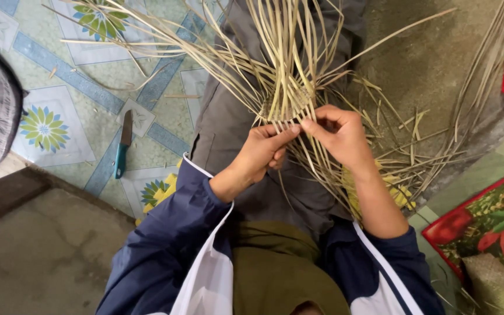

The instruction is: Weaving thin wooden or straw strips together by hand to create a handcrafted item.

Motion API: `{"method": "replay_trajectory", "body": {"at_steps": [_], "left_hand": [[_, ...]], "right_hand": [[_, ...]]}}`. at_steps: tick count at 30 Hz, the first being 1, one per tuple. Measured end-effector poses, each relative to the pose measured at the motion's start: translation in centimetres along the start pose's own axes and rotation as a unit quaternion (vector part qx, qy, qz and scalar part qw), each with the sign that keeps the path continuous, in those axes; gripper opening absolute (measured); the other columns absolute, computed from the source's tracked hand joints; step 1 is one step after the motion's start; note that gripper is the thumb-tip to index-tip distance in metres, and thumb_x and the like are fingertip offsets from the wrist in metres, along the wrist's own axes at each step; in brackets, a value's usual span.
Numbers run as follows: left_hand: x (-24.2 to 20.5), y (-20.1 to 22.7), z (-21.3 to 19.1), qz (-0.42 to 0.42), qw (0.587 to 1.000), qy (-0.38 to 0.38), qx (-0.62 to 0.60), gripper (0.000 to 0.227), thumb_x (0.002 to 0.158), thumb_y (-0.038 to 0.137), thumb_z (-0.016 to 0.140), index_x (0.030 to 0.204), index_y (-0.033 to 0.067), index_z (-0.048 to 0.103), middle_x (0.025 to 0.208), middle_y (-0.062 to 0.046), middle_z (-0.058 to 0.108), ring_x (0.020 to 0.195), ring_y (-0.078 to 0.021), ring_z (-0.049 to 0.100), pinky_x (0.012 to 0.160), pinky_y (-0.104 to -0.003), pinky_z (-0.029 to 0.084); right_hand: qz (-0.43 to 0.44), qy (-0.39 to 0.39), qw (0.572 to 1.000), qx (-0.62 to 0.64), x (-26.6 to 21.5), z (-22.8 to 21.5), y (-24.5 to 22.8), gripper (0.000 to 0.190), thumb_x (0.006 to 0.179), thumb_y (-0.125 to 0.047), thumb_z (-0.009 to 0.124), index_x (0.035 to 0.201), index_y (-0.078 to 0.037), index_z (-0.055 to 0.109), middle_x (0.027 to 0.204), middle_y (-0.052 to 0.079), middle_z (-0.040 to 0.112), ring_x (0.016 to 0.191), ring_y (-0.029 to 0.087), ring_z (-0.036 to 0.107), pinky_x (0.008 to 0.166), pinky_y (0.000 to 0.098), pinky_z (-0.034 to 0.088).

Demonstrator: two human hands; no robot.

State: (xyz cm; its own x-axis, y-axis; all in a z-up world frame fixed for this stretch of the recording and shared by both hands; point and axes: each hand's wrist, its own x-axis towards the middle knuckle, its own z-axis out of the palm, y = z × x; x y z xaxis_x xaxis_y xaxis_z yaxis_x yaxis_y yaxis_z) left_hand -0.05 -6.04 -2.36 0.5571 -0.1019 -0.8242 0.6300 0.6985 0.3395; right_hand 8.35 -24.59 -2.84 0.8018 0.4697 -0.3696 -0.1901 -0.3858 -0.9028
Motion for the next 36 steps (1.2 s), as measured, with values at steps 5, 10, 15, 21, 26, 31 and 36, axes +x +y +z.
{"method": "replay_trajectory", "body": {"at_steps": [5,10,15,21,26,31,36], "left_hand": [[1.3,-2.1,-0.3,0.021,0.999,0.025,-0.014,0.023,0.090,0.022,0.082,0.089,0.0011,0.071,0.041,-0.004,0.041,0.026,-0.0112,0.040,0.031,-0.023,0.030],[0.4,-1.7,0.7,0.029,0.999,0.021,-0.001,0.024,0.086,0.019,0.085,0.093,-0.0002,0.073,0.042,-0.005,0.041,0.027,-0.0110,0.041,0.031,-0.022,0.029],[1.3,-3.6,0.3,0.035,0.999,0.018,-0.004,0.024,0.084,0.018,0.087,0.092,-0.0013,0.074,0.042,-0.004,0.040,0.027,-0.0104,0.039,0.031,-0.021,0.027],[-0.3,-1.8,1.2,0.041,0.999,0.029,-0.019,0.019,0.084,0.014,0.085,0.086,-0.0008,0.074,0.042,-0.003,0.037,0.027,-0.0089,0.038,0.031,-0.020,0.025],[-0.4,-1.9,0.6,0.080,0.995,0.043,0.030,0.013,0.084,0.011,0.083,0.083,0.0008,0.076,0.044,0.000,0.044,0.034,-0.0041,0.040,0.035,-0.018,0.026],[0.2,-2.0,-0.4,0.134,0.985,0.047,0.098,0.015,0.083,0.012,0.081,0.095,0.0024,0.079,0.077,-0.009,0.071,0.071,-0.0111,0.060,0.067,-0.027,0.049],[0.6,-0.9,-1.3,0.165,0.974,-0.001,0.153,0.014,0.089,0.016,0.076,0.094,0.0031,0.078,0.080,-0.009,0.073,0.076,-0.0115,0.064,0.067,-0.028,0.053]], "right_hand": [[-0.031,0.011,0.999,-0.009,0.0,0.5,-0.9,0.012,0.093,-0.011,0.085,0.090,-0.002,0.079,0.087,0.008,0.074,0.081,0.010,0.064,0.075,0.0261,0.052],[-0.020,0.022,0.999,0.020,-0.3,0.7,-0.8,0.009,0.095,-0.009,0.083,0.089,-0.002,0.080,0.084,0.009,0.072,0.083,0.012,0.065,0.077,0.0283,0.053],[-0.012,0.024,0.998,0.055,-0.3,1.1,0.8,0.012,0.097,-0.009,0.079,0.088,-0.002,0.080,0.076,0.010,0.071,0.081,0.013,0.064,0.076,0.0278,0.052],[0.026,0.043,0.997,0.064,-0.3,1.0,-0.2,0.014,0.102,-0.013,0.074,0.094,-0.003,0.079,0.077,0.004,0.071,0.083,0.007,0.061,0.079,0.0255,0.054],[0.061,0.037,0.992,0.105,0.1,1.4,-1.6,0.017,0.106,-0.018,0.066,0.102,-0.003,0.073,0.066,0.004,0.060,0.054,0.003,0.051,0.048,0.0146,0.045],[0.072,0.037,0.991,0.109,-0.3,2.1,-1.9,0.026,0.110,-0.020,0.058,0.100,-0.002,0.075,0.060,0.001,0.053,0.049,0.002,0.044,0.044,0.0139,0.039],[0.073,0.025,0.994,0.080,-1.0,2.6,-1.1,0.020,0.106,-0.013,0.064,0.099,0.001,0.078,0.069,0.010,0.068,0.053,0.009,0.061,0.050,0.0216,0.052]]}}
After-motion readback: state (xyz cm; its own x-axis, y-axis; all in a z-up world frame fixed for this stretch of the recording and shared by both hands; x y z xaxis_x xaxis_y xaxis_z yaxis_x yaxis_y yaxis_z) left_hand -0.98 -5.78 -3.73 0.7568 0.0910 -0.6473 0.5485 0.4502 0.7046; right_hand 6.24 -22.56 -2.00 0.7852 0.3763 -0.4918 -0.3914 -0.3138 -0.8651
